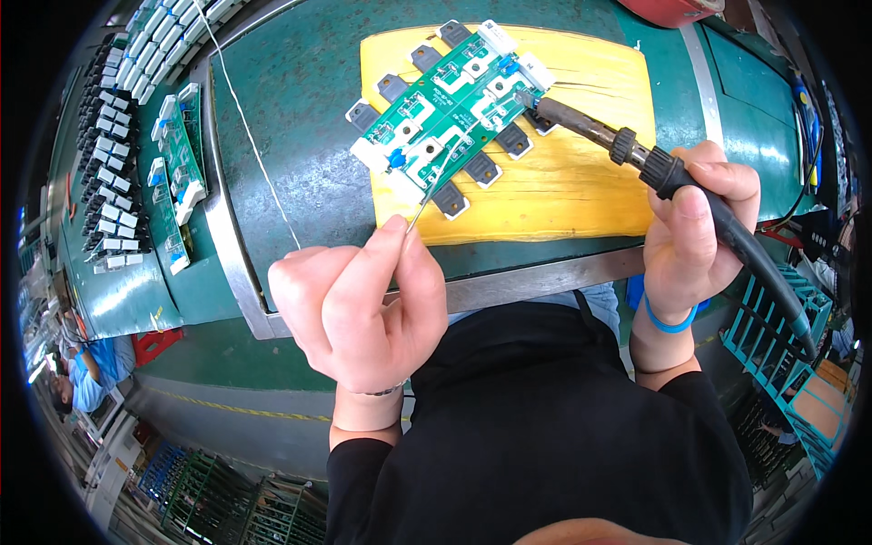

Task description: The person aligns electronic components onto a circuit board, solders them using a soldering iron and solder wire, sets the finished board aside, and retrieves more components from a tray.

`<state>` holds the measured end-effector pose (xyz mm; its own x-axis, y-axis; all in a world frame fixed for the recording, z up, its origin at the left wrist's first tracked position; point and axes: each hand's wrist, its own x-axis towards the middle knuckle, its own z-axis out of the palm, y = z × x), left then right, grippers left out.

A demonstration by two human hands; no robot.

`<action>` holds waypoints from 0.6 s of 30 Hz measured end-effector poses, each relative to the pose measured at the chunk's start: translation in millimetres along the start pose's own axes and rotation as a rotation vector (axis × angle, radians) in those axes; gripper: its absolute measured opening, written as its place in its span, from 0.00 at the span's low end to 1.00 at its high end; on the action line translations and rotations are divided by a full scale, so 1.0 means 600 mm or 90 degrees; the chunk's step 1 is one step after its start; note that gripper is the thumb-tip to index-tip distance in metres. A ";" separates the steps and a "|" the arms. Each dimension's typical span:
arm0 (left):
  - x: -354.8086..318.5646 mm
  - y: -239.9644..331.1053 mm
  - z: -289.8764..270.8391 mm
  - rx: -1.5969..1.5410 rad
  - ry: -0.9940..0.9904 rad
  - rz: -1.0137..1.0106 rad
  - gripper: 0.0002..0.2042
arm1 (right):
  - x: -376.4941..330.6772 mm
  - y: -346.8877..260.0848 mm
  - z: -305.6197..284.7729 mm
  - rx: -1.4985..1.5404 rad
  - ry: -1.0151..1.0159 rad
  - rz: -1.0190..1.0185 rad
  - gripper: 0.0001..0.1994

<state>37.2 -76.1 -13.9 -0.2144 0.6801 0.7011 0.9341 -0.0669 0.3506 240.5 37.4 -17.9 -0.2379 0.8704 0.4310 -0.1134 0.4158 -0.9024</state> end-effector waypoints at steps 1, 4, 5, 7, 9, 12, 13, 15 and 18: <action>-0.001 -0.001 -0.003 0.011 -0.018 0.011 0.09 | 0.000 0.000 -0.001 -0.002 -0.007 -0.006 0.10; -0.007 -0.001 -0.001 0.002 -0.016 -0.016 0.14 | -0.001 0.002 -0.002 -0.002 -0.014 -0.003 0.10; -0.008 -0.001 -0.001 -0.001 -0.014 -0.024 0.14 | -0.001 0.004 -0.002 -0.039 -0.003 -0.022 0.10; -0.009 -0.001 0.001 0.011 -0.020 -0.027 0.13 | 0.000 0.005 -0.005 -0.076 0.009 -0.040 0.11; -0.009 0.000 0.002 0.010 -0.018 -0.028 0.13 | 0.001 0.005 -0.006 -0.041 0.014 -0.059 0.11; -0.007 -0.001 0.002 0.013 -0.021 -0.030 0.12 | -0.001 0.004 -0.005 -0.025 -0.015 -0.052 0.11; -0.006 -0.001 0.001 0.018 -0.025 -0.028 0.12 | -0.002 0.003 -0.004 0.012 -0.019 -0.035 0.11; -0.006 0.000 0.000 0.018 -0.031 -0.028 0.12 | -0.002 0.002 -0.002 0.025 -0.012 -0.029 0.11; -0.006 0.000 0.000 0.021 -0.039 -0.028 0.12 | -0.001 0.002 0.001 0.014 -0.019 -0.025 0.11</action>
<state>37.8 -78.6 -16.5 -0.2378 0.7255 0.6459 0.9335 -0.0131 0.3584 239.9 37.1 -19.3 -0.2616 0.8450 0.4663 -0.1449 0.4433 -0.8846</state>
